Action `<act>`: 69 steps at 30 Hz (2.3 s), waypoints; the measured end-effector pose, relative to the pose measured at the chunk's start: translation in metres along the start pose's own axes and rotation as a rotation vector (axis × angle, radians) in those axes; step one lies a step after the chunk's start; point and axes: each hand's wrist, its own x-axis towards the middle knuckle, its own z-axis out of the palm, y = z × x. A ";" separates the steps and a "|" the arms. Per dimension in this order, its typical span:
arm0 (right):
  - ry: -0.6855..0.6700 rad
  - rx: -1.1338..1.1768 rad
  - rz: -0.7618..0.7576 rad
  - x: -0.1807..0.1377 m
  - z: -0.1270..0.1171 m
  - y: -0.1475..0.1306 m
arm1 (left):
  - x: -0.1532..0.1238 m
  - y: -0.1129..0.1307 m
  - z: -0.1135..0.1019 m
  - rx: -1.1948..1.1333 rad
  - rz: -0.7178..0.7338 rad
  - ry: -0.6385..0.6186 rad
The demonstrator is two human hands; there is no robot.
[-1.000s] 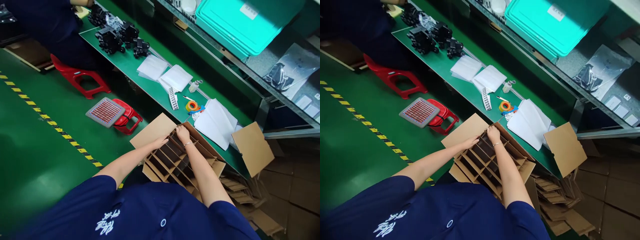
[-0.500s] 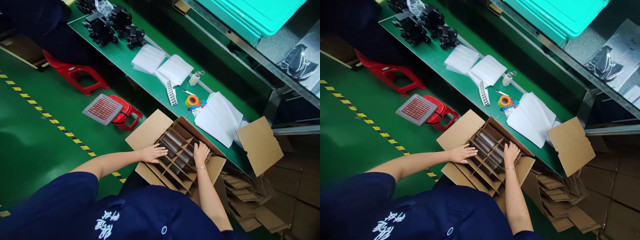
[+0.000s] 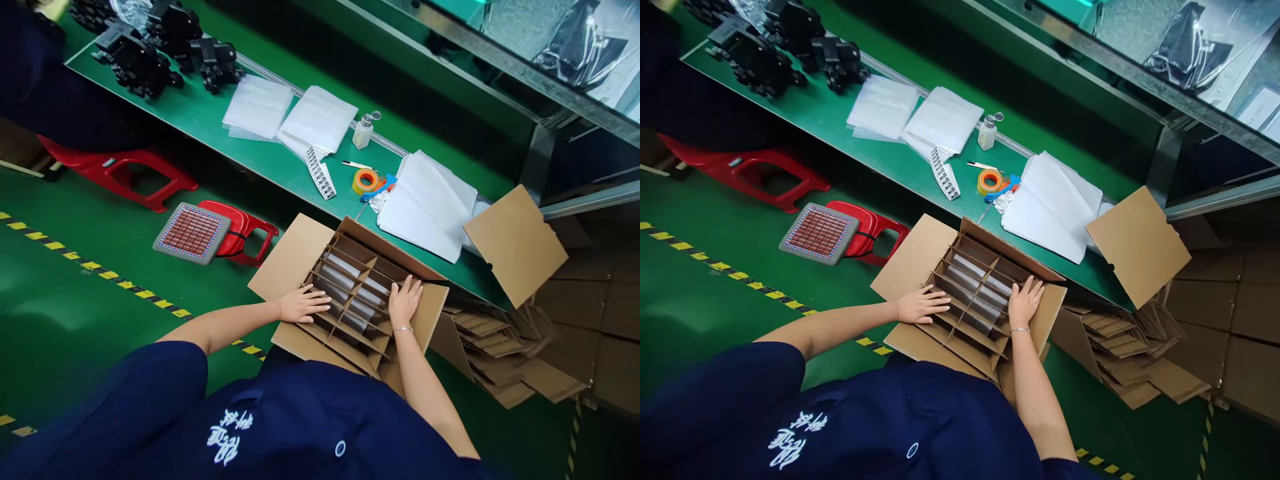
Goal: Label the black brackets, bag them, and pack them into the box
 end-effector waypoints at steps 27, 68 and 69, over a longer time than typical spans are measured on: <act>-0.619 -0.129 -0.489 -0.164 -0.082 0.016 | -0.013 -0.004 -0.006 0.067 0.204 -0.204; -0.368 -0.068 -0.329 -0.188 -0.084 0.099 | 0.159 0.148 0.026 -0.138 0.484 -0.449; -0.363 -0.044 -0.324 -0.191 -0.082 0.102 | 0.160 0.153 0.028 -0.116 0.480 -0.464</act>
